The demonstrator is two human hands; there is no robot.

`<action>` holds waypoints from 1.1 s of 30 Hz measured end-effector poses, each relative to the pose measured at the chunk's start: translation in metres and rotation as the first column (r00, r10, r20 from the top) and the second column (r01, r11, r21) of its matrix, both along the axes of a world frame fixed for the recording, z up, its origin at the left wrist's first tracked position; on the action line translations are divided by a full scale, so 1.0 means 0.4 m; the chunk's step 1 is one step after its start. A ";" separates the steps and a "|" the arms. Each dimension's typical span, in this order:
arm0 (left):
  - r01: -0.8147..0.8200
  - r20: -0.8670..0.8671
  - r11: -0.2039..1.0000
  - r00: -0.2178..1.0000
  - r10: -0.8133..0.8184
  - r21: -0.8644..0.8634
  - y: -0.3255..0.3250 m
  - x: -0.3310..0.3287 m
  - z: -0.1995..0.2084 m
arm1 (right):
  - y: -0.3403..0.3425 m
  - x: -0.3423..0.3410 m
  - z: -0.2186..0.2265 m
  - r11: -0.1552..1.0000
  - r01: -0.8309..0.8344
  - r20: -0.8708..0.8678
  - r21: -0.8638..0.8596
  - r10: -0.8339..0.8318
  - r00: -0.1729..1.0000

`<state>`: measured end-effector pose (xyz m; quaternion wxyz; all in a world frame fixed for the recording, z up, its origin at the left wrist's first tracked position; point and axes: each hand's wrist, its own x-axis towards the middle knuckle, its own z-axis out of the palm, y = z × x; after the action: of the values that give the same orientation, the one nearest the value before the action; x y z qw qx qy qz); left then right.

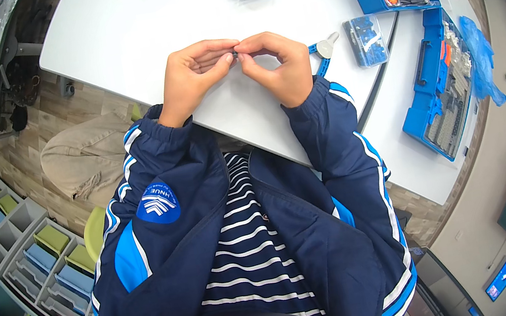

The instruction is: The person uses pliers to cut a perforated metal strip, then handles small fasteners and blue plastic components on a white table. They repeatedly pick up and place parts from a blue kit, aligning and joining pieces by hand.

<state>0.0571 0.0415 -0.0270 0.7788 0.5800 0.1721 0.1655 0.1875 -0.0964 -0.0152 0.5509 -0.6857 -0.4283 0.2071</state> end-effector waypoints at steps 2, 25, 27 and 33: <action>0.008 -0.003 1.000 1.000 -0.008 0.009 0.002 0.000 -0.001 | -0.002 0.000 -0.002 1.000 -0.004 -0.032 -0.021 0.003 0.999; -0.231 0.059 0.956 0.973 0.224 0.179 -0.050 0.030 -0.008 | 0.021 -0.035 -0.018 0.982 0.144 -0.089 -0.120 -0.155 0.984; -0.213 0.054 0.970 0.977 0.207 0.117 -0.043 0.032 -0.011 | 0.020 -0.032 -0.017 0.980 0.146 -0.029 -0.134 -0.151 0.988; -0.218 0.055 0.969 0.976 0.212 0.120 -0.038 0.029 -0.013 | 0.014 -0.025 -0.007 0.991 0.062 -0.112 -0.119 -0.076 0.991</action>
<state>0.0688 0.0265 -0.0322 0.7217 0.6022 0.2068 0.2715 0.1774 -0.0907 -0.0180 0.5415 -0.7175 -0.3587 0.2517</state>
